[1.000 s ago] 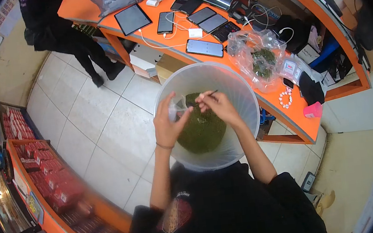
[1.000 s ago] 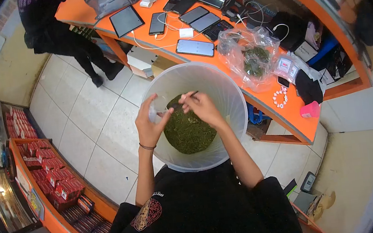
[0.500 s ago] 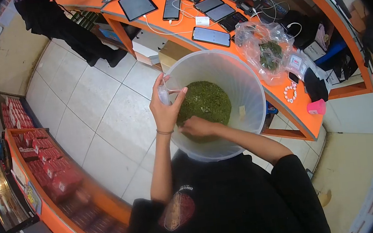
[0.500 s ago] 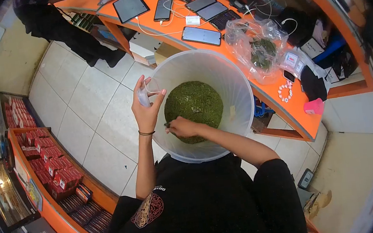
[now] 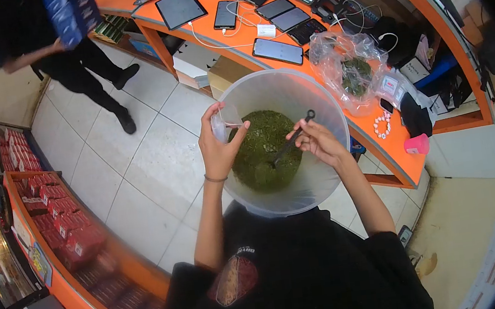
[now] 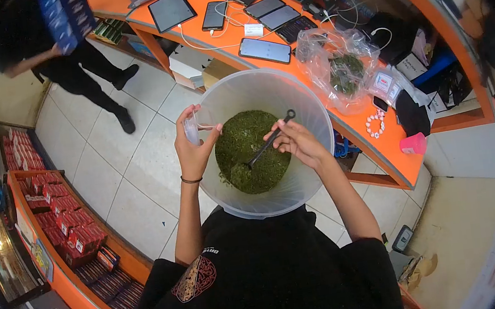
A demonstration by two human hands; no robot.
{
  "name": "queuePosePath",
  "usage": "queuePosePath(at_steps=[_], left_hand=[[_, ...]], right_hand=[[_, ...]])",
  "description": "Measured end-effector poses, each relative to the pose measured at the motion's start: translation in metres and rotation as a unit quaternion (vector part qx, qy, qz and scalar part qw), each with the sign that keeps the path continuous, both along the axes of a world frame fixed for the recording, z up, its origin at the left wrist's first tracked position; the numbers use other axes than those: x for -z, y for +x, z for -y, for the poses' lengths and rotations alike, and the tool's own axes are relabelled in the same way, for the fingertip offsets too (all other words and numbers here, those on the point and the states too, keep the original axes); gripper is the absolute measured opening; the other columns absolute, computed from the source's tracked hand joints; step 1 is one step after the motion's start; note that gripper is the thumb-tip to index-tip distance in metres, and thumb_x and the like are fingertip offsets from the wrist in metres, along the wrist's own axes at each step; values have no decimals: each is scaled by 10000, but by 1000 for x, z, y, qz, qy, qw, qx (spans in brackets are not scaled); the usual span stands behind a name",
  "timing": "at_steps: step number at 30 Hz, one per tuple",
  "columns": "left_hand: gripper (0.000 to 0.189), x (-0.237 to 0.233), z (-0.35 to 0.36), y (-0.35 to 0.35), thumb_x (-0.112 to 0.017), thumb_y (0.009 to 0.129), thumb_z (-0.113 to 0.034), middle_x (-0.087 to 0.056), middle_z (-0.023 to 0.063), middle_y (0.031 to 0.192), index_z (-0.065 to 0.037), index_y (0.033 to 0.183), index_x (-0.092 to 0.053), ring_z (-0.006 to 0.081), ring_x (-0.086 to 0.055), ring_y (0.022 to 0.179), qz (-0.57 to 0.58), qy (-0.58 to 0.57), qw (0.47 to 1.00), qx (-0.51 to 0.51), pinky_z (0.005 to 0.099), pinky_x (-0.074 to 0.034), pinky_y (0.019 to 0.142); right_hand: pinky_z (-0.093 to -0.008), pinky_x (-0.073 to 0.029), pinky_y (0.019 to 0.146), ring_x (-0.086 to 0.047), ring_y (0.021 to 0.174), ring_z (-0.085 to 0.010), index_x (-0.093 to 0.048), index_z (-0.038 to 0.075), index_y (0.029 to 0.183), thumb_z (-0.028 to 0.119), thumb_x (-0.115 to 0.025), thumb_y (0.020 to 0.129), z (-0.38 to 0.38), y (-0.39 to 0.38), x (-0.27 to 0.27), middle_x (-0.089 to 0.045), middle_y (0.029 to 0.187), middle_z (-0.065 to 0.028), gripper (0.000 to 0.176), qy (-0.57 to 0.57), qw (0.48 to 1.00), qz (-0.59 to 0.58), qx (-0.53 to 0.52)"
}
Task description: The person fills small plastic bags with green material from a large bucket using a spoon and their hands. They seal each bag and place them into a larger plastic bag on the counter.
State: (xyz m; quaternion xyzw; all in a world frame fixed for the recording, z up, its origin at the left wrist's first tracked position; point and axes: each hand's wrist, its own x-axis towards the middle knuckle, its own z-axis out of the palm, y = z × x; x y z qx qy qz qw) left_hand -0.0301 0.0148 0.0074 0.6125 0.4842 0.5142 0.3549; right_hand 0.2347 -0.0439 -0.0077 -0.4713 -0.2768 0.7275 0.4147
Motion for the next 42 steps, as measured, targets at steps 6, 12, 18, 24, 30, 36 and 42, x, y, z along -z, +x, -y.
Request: queuePosePath(at_steps=[6, 12, 18, 24, 30, 36, 42], left_hand=[[703, 9, -2, 2, -844, 730, -212, -615, 164, 1215, -39, 1306, -481, 290, -659, 977, -134, 61, 988, 40, 370, -523, 852], [899, 6, 8, 20, -852, 712, -221, -634, 199, 1177, -89, 1440, -340, 366, -650, 1028, -173, 30, 975, 133, 415, -531, 862], [1083, 5, 8, 23, -858, 693, -204, -632, 243, 1158, -138, 1511, -152, 422, -614, 1089, -146, -24, 974, 174, 450, -521, 901], [1135, 7, 7, 21, -869, 678, -208, -635, 257, 1149, -141, 1517, -108, 432, -607, 1099, -126, -42, 975, 176, 445, -514, 926], [1118, 8, 6, 21, -879, 670, -206, -646, 222, 1148, -124, 1508, -143, 388, -634, 1069, -128, -35, 977, 165, 423, -520, 900], [759, 23, 11, 13, -857, 672, -177, -648, 213, 1126, -38, 1315, -477, 368, -656, 999, -230, 7, 956, 181, 398, -525, 866], [530, 30, 20, 11, -807, 694, -130, -651, 211, 1093, -15, 1172, -609, 386, -650, 940, -310, -73, 922, 220, 404, -527, 839]], right_hand=[[-258, -522, 675, -627, 762, -132, -532, 54, 1019, 302, -451, 1041, 15, -2, -47, -672, 1022, -189, 262, 127, 964, 42, 229], [-327, -590, 747, -655, 870, -181, -526, -22, 1023, 170, -435, 1041, 28, -48, -83, -659, 1040, -215, 214, 336, 859, 165, 349], [-354, -572, 785, -682, 958, -297, -591, -36, 1046, -54, -660, 847, 44, -72, -56, -660, 1142, -201, 212, 537, 719, 412, 158], [-377, -564, 801, -675, 974, -342, -605, -21, 1067, -69, -687, 798, 51, -70, -57, -653, 1170, -198, 285, 571, 697, 418, 115], [-436, -541, 745, -666, 885, -392, -609, -28, 975, 52, -620, 887, 54, -52, -46, -663, 985, -252, 119, 360, 772, 519, -74], [-505, -493, 703, -619, 772, -466, -620, -55, 898, 203, -555, 946, 54, -62, -21, -623, 785, -292, 270, 227, 838, 490, -83], [-476, -494, 653, -644, 710, -409, -621, -48, 958, 181, -529, 966, 47, -63, -14, -630, 765, -247, 247, 203, 824, 526, -50]])
